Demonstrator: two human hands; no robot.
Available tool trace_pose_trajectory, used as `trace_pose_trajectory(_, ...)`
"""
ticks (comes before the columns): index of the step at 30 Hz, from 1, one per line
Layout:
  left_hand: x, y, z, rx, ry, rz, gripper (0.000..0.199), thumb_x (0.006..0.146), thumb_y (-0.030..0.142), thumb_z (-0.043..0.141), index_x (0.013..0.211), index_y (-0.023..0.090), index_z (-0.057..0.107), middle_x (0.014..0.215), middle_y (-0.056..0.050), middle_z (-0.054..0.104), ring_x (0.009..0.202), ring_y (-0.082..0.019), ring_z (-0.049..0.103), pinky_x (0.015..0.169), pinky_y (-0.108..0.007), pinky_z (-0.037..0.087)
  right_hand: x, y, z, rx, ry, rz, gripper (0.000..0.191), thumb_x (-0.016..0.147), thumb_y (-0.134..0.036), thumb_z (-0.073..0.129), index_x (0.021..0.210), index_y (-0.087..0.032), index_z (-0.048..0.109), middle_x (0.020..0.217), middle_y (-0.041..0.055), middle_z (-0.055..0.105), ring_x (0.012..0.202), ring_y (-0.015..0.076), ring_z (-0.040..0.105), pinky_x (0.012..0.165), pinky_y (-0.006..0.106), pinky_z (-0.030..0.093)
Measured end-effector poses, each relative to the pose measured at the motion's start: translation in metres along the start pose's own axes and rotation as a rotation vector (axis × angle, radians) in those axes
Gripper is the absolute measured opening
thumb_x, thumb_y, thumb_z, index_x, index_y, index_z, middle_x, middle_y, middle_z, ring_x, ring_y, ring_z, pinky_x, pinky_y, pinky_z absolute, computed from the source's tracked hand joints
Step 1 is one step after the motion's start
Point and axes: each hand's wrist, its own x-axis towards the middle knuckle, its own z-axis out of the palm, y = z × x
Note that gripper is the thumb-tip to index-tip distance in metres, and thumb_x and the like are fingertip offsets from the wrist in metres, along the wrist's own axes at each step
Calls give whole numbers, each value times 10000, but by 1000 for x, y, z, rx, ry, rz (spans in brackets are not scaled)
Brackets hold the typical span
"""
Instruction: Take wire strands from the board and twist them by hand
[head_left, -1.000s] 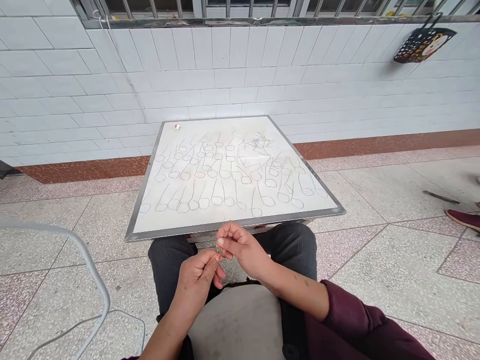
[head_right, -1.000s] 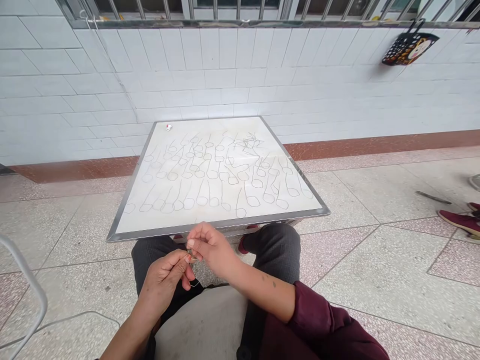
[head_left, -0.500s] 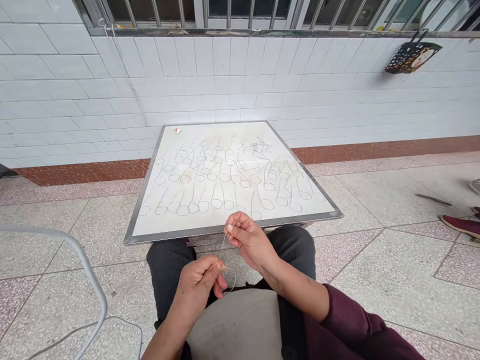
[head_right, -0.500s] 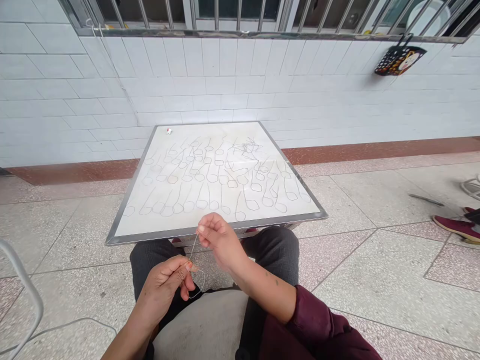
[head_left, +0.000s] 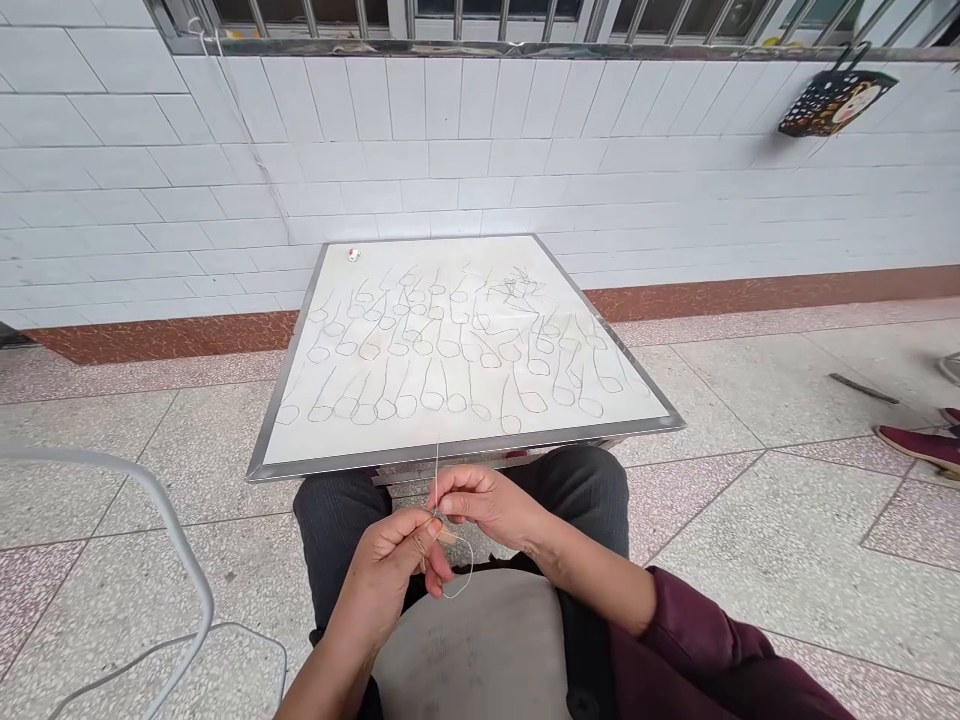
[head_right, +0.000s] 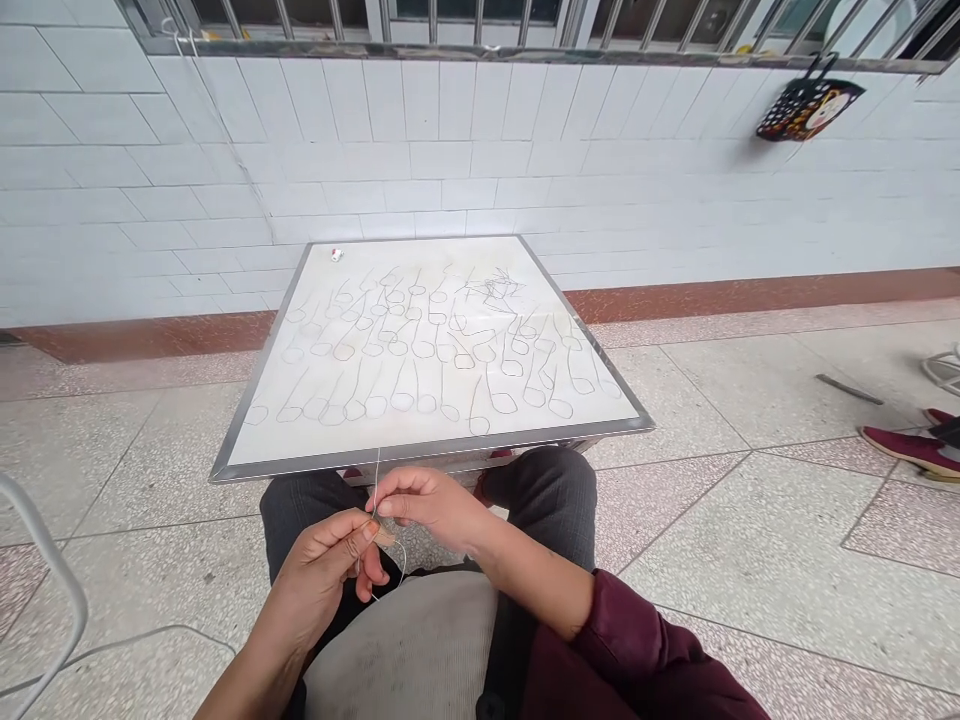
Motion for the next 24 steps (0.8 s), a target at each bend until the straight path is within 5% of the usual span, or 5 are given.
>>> trace_pose_trajectory(6,-1,3,4,-38,2,0,296,866,412,662,711,160,671,570,-7,658,466,-111,565,475,-211,432,2,-2,7,39,15,-62,167,784,-315,780,820,-186,681,728,-33,587,617,81,458,577,220,330)
trace_pose_trajectory(15,3,4,9,-61,65,9,333,827,450,689,685,149,668,540,-6,643,463,-121,583,460,-207,417,-3,3,27,-37,182,-120,343,792,-507,732,818,-211,562,676,-44,498,596,103,410,585,248,346)
trace_pose_trajectory(24,2,-1,7,-32,3,3,281,876,388,632,717,159,669,570,-12,666,456,-113,562,475,-215,434,-3,1,29,2,216,-96,326,829,-494,689,822,-209,530,649,-60,452,538,83,341,524,230,290)
